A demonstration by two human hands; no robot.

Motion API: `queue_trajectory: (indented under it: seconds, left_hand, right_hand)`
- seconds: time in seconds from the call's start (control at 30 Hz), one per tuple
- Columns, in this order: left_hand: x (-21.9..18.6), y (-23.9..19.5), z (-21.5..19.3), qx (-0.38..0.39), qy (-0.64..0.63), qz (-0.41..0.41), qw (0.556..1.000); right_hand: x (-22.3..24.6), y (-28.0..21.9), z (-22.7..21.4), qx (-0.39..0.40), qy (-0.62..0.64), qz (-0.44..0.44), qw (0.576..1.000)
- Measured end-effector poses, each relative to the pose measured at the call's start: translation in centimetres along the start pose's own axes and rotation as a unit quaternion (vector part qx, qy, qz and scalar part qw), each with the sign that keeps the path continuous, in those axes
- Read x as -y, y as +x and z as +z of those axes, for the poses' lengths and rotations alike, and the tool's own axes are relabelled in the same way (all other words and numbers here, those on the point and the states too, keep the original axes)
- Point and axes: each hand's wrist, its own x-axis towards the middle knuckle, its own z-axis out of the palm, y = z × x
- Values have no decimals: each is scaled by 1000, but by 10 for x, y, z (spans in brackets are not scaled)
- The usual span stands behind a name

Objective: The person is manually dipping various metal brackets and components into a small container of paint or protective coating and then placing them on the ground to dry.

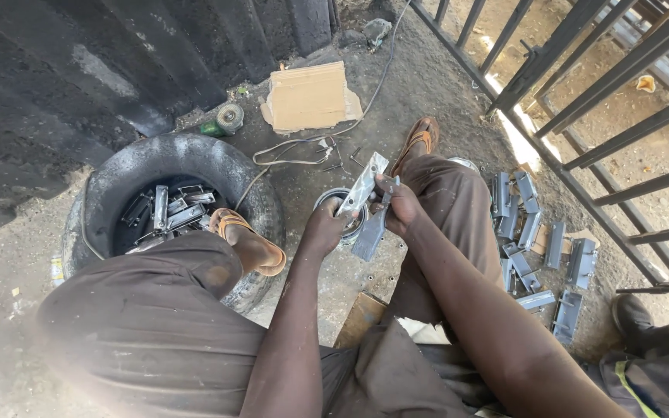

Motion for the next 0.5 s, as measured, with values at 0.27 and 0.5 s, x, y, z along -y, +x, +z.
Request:
queue_trajectory:
  seconds: [0.27, 0.5]
  left_hand:
    - [-55, -42, -31, -10, 2, -94, 995]
    - [-5, 6, -36, -123, -30, -124, 984]
  right_hand:
    - [9, -12, 2, -58, -82, 30, 994]
    - [31, -9, 14, -13, -35, -1, 999]
